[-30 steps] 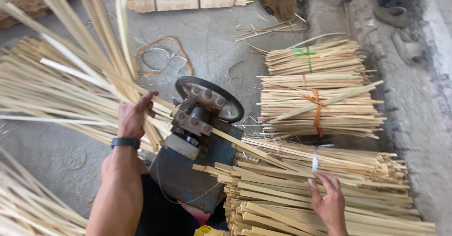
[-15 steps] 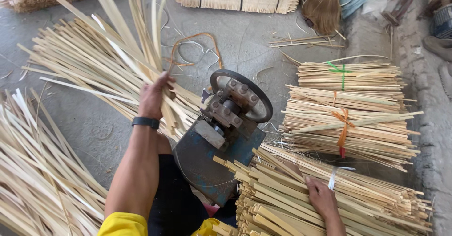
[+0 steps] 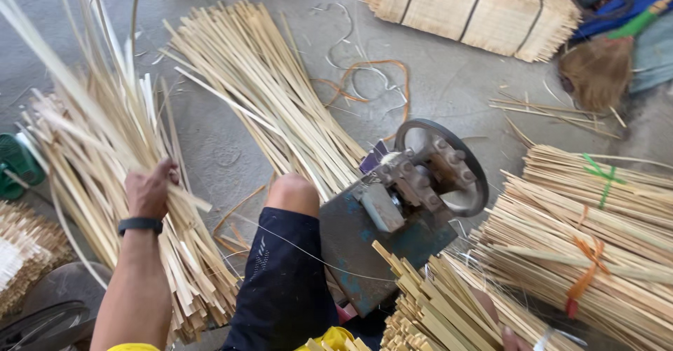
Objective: The person feeds long bamboo strips through a grinding machine to smooth or shape them. They handle the strips by hand, guiding them through the machine and stacking the processed pieces into bundles on the floor.
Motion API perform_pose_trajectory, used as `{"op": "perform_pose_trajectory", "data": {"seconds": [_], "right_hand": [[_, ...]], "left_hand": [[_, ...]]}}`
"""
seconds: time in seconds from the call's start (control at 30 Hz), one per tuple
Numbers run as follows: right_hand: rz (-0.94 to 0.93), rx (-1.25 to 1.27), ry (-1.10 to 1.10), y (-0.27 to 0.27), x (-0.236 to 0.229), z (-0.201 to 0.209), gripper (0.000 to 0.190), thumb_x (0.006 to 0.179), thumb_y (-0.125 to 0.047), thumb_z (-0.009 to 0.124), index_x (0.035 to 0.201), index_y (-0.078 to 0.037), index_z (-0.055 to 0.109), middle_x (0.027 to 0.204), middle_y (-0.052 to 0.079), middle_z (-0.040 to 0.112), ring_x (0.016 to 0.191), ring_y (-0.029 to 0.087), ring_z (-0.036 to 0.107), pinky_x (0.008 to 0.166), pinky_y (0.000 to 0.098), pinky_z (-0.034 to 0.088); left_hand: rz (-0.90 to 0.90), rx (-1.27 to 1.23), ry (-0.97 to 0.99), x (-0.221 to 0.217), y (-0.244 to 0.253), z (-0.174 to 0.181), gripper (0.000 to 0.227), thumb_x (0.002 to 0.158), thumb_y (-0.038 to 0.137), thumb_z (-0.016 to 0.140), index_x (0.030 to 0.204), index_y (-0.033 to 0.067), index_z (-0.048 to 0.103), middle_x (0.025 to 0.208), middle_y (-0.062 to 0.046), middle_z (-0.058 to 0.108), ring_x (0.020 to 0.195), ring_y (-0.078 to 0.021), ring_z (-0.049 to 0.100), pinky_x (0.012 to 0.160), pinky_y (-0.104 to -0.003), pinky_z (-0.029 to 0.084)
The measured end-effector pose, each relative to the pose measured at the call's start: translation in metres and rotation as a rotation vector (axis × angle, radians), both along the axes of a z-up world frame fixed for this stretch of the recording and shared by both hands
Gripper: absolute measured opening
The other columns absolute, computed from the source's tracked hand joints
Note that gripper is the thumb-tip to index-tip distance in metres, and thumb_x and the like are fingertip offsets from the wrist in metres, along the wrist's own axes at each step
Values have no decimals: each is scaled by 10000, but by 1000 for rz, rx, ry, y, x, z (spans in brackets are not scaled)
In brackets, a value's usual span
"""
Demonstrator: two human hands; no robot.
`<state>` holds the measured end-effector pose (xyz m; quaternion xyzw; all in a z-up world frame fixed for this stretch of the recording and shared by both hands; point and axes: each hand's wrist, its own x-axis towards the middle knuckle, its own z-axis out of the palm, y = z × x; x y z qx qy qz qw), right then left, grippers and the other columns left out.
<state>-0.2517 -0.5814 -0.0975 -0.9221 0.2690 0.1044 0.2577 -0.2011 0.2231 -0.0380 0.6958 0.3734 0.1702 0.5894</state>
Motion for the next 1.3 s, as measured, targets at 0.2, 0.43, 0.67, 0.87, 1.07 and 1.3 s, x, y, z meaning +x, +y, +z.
{"op": "perform_pose_trajectory", "data": {"seconds": [0.2,0.43,0.67,0.87,1.07,1.3], "right_hand": [[-86,28,54,22,4,42,431,978,-441,595,1177,-111,787,1110,198,782,1141,337,711,1031,443,521],[-52,58,16,32,8,47,373,973,-368,649,1177,-89,789,1131,176,789,1162,293,711,1068,414,505],[169,159,-237,5,-28,43,322,968,-295,703,1178,-67,790,1152,153,796,1184,249,712,1105,386,488],[122,132,12,-23,-51,62,272,827,-241,827,1021,-53,850,1024,94,793,963,203,770,897,328,574],[210,237,-24,-36,-64,63,239,800,-236,822,929,-36,839,967,38,786,884,174,768,841,329,575],[179,217,55,-31,-91,53,494,973,-456,547,1314,-124,682,1308,75,697,1213,243,631,1048,359,460]], "left_hand": [[103,83,406,-92,32,-95,403,874,42,740,1188,-135,561,1030,-252,687,847,-312,695,741,-397,588],[182,112,1022,-142,16,-124,877,788,238,902,1377,-170,395,1356,-394,609,1234,-453,647,1070,-482,532],[174,450,1208,-96,1,-129,1096,763,290,885,1567,-34,215,1596,-370,279,1478,-503,310,1207,-580,330],[11,460,908,-11,-22,-91,1241,753,362,871,1630,-16,78,1670,-372,27,1517,-511,139,1237,-561,211],[-307,563,348,89,-99,15,1029,858,360,872,1582,-48,266,1626,-328,250,1495,-454,312,1218,-516,310],[-492,738,-617,69,-242,146,516,1031,-30,750,1468,-61,476,1380,-217,545,1172,-293,626,890,-348,574]]}}
